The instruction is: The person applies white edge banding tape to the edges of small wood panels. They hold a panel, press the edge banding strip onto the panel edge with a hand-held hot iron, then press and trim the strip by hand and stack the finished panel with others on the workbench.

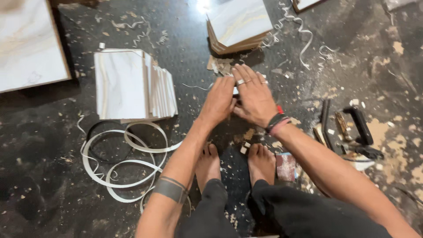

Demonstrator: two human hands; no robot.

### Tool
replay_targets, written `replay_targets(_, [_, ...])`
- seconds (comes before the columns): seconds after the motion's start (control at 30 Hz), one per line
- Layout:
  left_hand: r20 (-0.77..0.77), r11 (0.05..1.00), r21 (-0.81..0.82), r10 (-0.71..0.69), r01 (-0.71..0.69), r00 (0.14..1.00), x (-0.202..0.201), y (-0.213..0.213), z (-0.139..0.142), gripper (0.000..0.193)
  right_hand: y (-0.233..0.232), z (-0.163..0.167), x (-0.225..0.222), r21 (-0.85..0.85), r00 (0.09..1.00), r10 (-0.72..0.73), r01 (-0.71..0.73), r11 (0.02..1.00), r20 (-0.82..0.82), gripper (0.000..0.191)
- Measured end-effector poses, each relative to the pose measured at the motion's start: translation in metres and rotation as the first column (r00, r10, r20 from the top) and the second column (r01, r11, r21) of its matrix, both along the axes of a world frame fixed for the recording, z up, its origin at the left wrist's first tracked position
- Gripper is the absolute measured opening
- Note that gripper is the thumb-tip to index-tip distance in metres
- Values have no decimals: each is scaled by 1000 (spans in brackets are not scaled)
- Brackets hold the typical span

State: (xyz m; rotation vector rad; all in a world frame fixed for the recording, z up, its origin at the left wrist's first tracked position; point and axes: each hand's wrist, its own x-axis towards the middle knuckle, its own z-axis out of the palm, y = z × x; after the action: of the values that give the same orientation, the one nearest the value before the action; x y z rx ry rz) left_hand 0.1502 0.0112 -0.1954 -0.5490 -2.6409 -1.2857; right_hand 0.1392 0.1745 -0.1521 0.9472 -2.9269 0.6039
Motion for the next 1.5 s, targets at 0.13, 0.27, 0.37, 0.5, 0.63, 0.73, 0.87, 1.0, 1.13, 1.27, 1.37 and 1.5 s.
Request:
replay_targets(0.13, [319,967,205,82,-153,944,7,-9,-13,38,16,3,-24,-189,908,73,7,982,412,94])
replay_targets(0.27, [471,805,551,-81,-221,878,18,-6,-32,26,18,-7,-33,-171,879,9,82,982,476,67])
replay_targets(0.37, [512,844,469,-18,-262,859,22,0,-42,21,6,-14,-31,-90,931,-155,195,977,330,58])
replay_targets(0.5, [484,932,289,54,-218,874,21,-1,-47,27,-5,-13,-29,13,958,-223,224,974,179,57])
replay_targets(0.63, [506,940,251,78,-233,859,23,0,-62,42,-18,-14,-23,87,983,-177,173,981,42,62])
replay_targets(0.73, [330,954,281,6,-105,944,27,-4,-81,44,-38,-21,-16,111,994,-92,97,989,-53,61])
replay_targets(0.87, [515,978,189,-26,-84,857,28,-8,-96,62,-62,-26,-5,97,998,-12,18,995,-64,65])
replay_targets(1.0, [182,997,79,-7,-8,983,29,-4,-91,65,-63,-17,-8,87,997,53,-48,995,-57,67])
replay_targets(1.13, [421,894,443,-133,-75,897,45,7,-75,48,-70,-14,23,6,941,327,-328,945,-83,56])
replay_targets(1.27, [526,913,342,10,-222,850,45,16,-58,45,-52,-22,51,-351,976,164,-205,914,-145,37])
replay_targets(1.37, [411,954,17,267,-300,872,35,16,-42,46,-9,-24,44,-524,948,-296,195,829,-116,47])
replay_targets(1.5, [604,885,64,334,-462,723,18,22,-17,51,27,-31,38,-399,977,-203,212,892,63,82])
